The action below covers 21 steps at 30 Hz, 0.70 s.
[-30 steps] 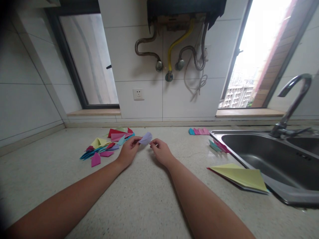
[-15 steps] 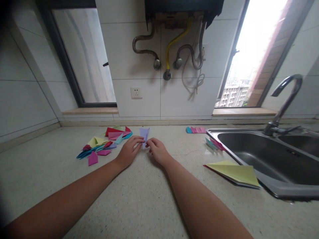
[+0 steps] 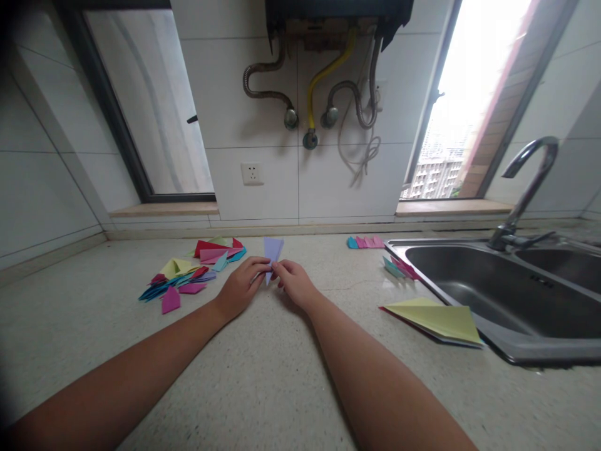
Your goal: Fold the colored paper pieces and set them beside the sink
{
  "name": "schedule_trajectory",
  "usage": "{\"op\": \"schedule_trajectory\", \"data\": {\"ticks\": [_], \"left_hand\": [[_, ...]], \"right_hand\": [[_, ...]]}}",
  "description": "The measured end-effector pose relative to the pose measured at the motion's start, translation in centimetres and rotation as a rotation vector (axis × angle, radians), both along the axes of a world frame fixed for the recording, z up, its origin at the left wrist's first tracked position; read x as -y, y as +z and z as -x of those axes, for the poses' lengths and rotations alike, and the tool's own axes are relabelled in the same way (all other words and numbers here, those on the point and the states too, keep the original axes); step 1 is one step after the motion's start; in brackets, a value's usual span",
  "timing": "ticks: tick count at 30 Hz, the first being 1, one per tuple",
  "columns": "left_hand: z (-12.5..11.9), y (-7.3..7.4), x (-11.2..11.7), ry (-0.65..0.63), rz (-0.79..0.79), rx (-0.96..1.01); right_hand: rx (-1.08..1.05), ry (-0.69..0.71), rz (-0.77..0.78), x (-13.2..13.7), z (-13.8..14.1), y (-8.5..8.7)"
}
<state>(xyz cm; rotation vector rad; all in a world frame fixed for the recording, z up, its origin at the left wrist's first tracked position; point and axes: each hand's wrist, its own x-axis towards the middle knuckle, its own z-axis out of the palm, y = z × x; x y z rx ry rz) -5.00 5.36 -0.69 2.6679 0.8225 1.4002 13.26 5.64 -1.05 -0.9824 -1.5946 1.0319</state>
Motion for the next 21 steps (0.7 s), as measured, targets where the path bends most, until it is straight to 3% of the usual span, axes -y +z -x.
{"op": "schedule_trajectory", "data": {"ticks": [9,14,17,21], "left_hand": [[-0.2,0.3,0.3,0.007,-0.076,-0.019],[-0.3,0.3,0.2,0.131,-0.077,0.14],[-0.5,-0.3,-0.4,0.148,0.079,0.352],[-0.9,-1.0,-1.1,0.014,0.521,0.578]], "right_hand": [[0.021,-0.074,-0.017,-0.2,0.0,0.2],[0.04,-0.09,-0.042,-0.5,-0.2,-0.2],[0.047,-0.114,-0.056,-0.6,-0.3,-0.3],[0.043,-0.122,-0.075,-0.8,-0.3,-0.4]]}}
